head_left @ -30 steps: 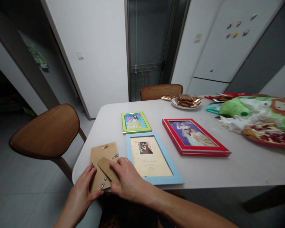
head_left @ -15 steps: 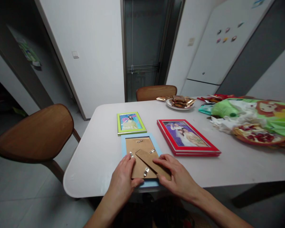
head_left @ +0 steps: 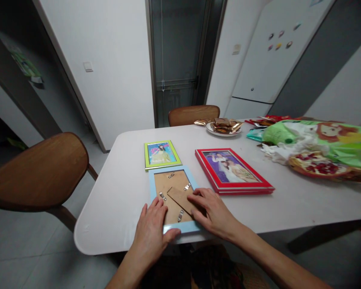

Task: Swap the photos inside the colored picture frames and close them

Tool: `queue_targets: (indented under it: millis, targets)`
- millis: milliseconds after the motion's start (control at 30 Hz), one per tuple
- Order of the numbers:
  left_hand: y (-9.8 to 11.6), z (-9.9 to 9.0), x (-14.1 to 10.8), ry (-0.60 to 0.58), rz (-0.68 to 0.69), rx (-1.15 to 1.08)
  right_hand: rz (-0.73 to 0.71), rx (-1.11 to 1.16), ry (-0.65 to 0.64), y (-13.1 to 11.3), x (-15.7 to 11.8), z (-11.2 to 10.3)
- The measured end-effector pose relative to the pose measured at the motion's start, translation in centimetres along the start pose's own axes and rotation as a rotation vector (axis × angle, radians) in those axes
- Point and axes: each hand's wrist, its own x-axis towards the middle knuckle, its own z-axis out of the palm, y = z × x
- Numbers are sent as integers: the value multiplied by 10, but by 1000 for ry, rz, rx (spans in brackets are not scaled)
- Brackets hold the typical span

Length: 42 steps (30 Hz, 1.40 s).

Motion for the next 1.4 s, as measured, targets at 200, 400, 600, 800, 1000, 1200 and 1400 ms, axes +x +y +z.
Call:
queue_targets:
  millis: [200, 400, 600, 800, 1000, 1200, 1400]
  targets:
    - [-1, 5, -2, 18, -10, 22, 141, -233, -13, 6, 31, 5]
    - [0, 5, -1, 53, 1, 3, 87, -202, -32, 9, 32, 9]
    - [-2, 6, -1, 57, 7, -42, 89, -219, -38, 2, 34, 5]
    - [-2, 7, -3, 46, 11, -66, 110, -208, -44, -6, 71, 18]
    - [-2, 6, -3, 42, 26, -53, 129, -197, -55, -10, 102, 38]
    - [-3, 5, -2, 16, 21, -21, 185, -173, -80, -8, 123, 46]
    - [-1, 4, -3, 20, 14, -8, 312, -133, -94, 0, 135, 53]
